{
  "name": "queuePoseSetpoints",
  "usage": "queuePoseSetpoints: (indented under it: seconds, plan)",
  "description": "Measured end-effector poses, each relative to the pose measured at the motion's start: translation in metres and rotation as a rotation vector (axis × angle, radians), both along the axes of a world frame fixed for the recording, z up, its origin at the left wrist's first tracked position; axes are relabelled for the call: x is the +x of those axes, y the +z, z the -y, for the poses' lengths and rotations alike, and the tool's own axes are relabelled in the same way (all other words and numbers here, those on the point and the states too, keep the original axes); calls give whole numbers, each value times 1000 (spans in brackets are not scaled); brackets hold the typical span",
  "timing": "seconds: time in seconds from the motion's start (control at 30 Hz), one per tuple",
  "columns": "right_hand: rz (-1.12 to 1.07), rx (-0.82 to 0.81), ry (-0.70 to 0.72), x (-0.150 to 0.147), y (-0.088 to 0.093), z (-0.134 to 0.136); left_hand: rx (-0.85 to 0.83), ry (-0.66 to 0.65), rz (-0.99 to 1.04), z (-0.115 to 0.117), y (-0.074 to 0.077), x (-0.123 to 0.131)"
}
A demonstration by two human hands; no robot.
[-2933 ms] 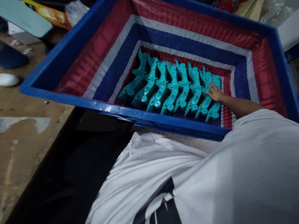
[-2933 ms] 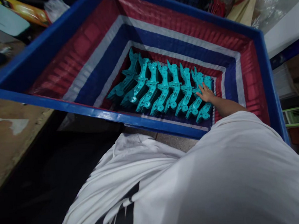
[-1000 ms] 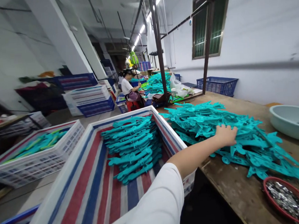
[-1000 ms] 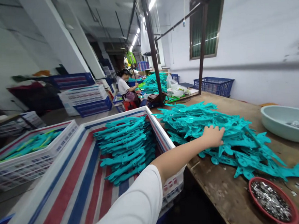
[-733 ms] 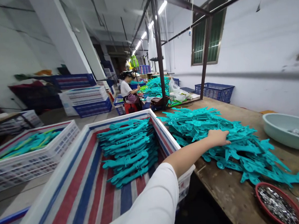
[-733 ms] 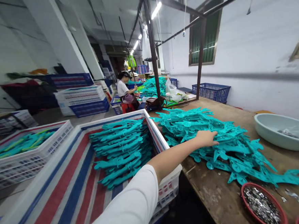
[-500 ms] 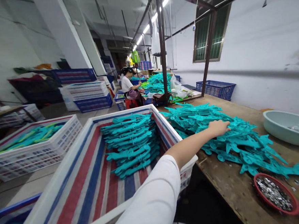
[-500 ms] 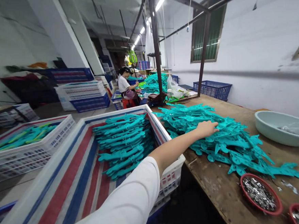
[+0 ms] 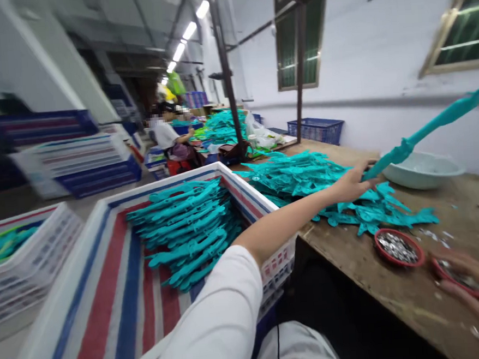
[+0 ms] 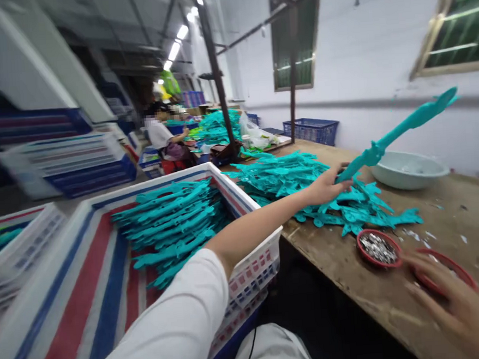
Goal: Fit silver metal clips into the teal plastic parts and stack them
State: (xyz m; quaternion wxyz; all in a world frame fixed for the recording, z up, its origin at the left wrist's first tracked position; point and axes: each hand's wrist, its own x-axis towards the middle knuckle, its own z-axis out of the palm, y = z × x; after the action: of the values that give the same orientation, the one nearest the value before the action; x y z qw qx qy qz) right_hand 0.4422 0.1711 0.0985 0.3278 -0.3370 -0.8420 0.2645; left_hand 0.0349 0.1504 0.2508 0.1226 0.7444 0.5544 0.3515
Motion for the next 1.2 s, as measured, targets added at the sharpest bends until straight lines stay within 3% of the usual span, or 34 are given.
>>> queuePoseSetpoints:
  seconds: [0.07,0.13,0.17,0.27,0.37,0.47,0.57,0.7,0.8,0.93,1.03,1.1,1.2]
  plan:
    - [-105,-172,-5,-5,24,21,88,-147,70,22,-19,28]
    - [-237,-355,103,-17,41,43,128,-123,-66,51,-39,58]
    - [-329,-398,132,-25,47,53,110,-51,-190,67,-47,71]
    - [-551,-497,112,-48,56,67,11,13,-558,103,-64,103]
    - [-580,-572,40,-59,54,61,-56,-117,-701,115,-69,123]
    - [-483,-575,-13,-55,48,48,-188,-267,-744,113,-68,130]
    - [-294,-447,58,-43,48,36,-280,-361,-777,113,-63,120]
    - [75,-158,120,-27,55,27,-113,-444,-771,118,-63,95]
    - [293,-174,136,-31,54,23,-74,-478,-803,111,-74,84]
    - [594,-305,22,-59,43,18,-227,-453,-954,86,-100,84]
    - [668,-392,-38,-72,36,6,-322,-447,-1069,66,-114,84]
    - [673,-376,-77,-68,33,-6,-365,-474,-1103,56,-120,80]
    - [731,-213,-190,-40,29,-34,-481,-540,-1121,46,-126,72]
